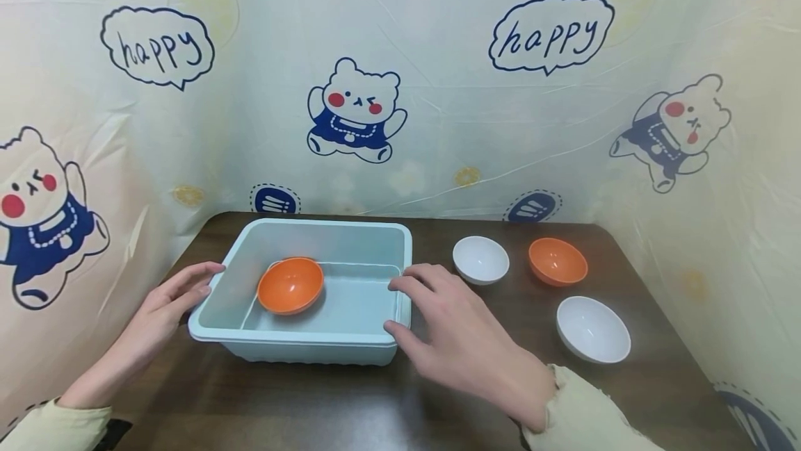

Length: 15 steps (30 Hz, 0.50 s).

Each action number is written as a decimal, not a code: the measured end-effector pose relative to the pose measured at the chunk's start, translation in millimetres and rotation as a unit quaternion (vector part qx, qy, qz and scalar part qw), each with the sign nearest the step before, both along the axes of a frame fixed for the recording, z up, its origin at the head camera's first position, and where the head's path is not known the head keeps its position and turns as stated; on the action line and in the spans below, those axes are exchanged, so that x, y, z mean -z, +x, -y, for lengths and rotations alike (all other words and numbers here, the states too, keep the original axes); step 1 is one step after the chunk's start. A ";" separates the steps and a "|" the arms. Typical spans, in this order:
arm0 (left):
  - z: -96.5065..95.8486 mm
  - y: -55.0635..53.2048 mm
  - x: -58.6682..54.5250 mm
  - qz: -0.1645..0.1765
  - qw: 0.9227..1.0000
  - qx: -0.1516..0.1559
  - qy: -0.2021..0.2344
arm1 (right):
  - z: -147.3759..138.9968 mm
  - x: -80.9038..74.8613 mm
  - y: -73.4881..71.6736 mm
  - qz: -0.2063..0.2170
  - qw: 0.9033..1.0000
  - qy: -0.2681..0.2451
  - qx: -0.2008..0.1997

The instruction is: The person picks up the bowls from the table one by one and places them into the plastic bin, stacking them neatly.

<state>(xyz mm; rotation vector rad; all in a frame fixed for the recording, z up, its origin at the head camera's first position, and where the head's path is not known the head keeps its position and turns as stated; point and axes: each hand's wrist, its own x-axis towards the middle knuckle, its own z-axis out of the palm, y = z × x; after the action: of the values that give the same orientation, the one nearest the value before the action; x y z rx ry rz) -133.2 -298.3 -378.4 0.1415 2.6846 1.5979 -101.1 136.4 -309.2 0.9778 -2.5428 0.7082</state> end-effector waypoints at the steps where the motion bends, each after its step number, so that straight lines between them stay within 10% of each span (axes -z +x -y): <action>1: -0.2 0.1 0.2 0.000 1.000 0.000 0.001 | -1.6 0.5 1.3 -0.003 1.000 -0.004 0.003; 15: -0.5 -0.6 0.6 -0.006 1.000 0.002 -0.006 | -28.5 6.6 12.1 -0.012 0.999 -0.024 0.040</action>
<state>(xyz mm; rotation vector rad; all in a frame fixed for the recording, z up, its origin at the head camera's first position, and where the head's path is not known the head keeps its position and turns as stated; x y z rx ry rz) -133.7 -297.7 -379.0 0.1570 2.6998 1.5838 -89.0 164.9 -315.9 0.8599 -2.5166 0.7264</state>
